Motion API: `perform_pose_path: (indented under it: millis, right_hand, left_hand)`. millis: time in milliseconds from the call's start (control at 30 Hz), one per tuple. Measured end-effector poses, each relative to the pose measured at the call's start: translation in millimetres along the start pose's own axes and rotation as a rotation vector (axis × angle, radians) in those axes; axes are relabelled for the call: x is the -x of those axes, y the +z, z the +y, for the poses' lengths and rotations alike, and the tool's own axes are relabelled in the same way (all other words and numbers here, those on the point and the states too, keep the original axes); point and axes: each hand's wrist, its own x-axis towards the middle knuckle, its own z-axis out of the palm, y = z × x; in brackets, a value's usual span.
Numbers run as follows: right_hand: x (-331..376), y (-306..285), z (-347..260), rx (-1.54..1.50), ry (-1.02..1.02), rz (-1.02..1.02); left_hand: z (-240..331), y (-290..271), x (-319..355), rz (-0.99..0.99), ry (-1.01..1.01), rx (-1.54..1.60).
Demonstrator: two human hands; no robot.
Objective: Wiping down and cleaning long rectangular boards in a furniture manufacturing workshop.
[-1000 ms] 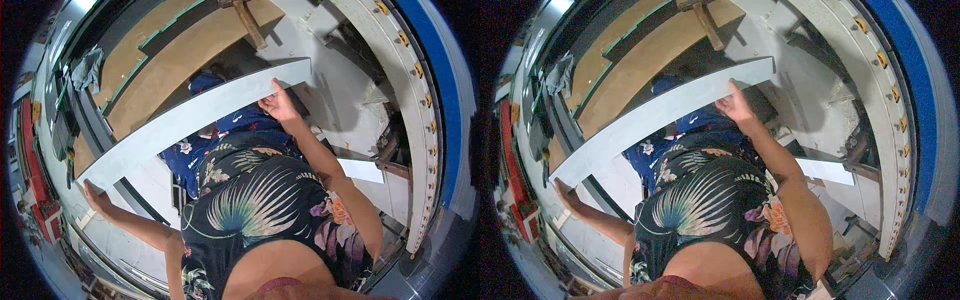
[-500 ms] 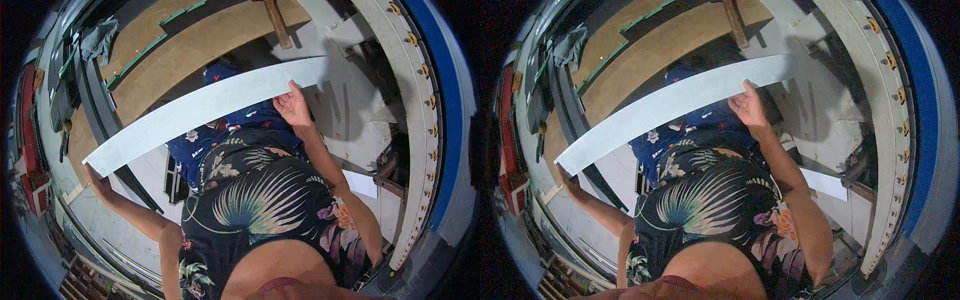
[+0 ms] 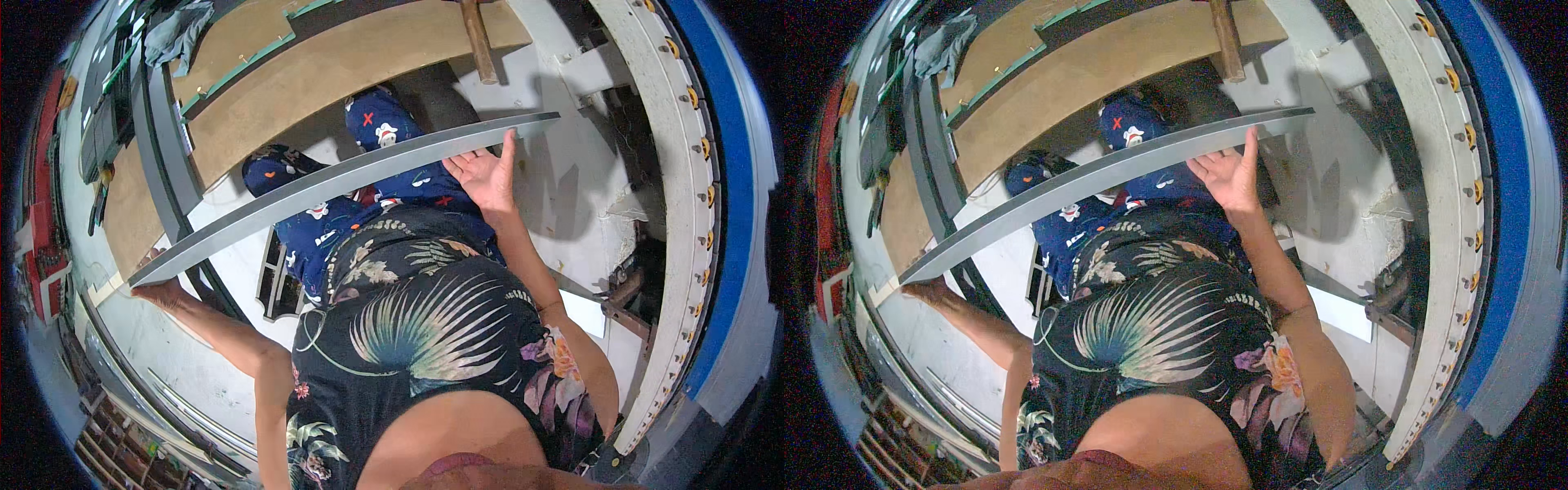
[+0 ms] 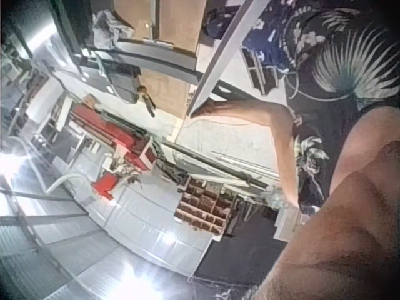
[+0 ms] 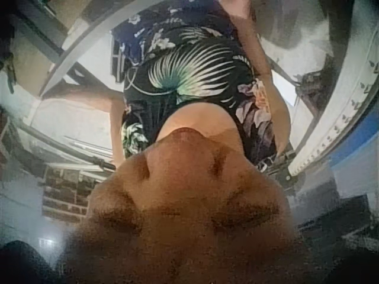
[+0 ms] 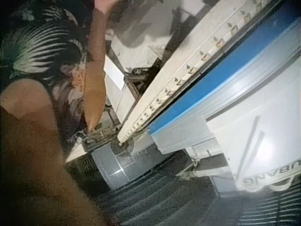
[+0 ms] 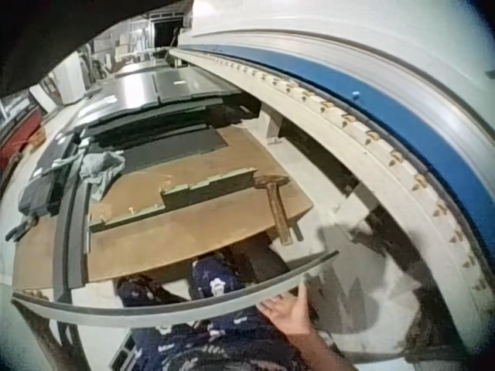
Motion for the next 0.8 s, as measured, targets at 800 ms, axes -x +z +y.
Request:
perform_pose_path:
  millis: [800]
  right_hand:
    - [-8,-15,-11,-0.078,0.088,0.155]
  left_hand:
    - [-13,80,3,-0.09,-0.022,0.044]
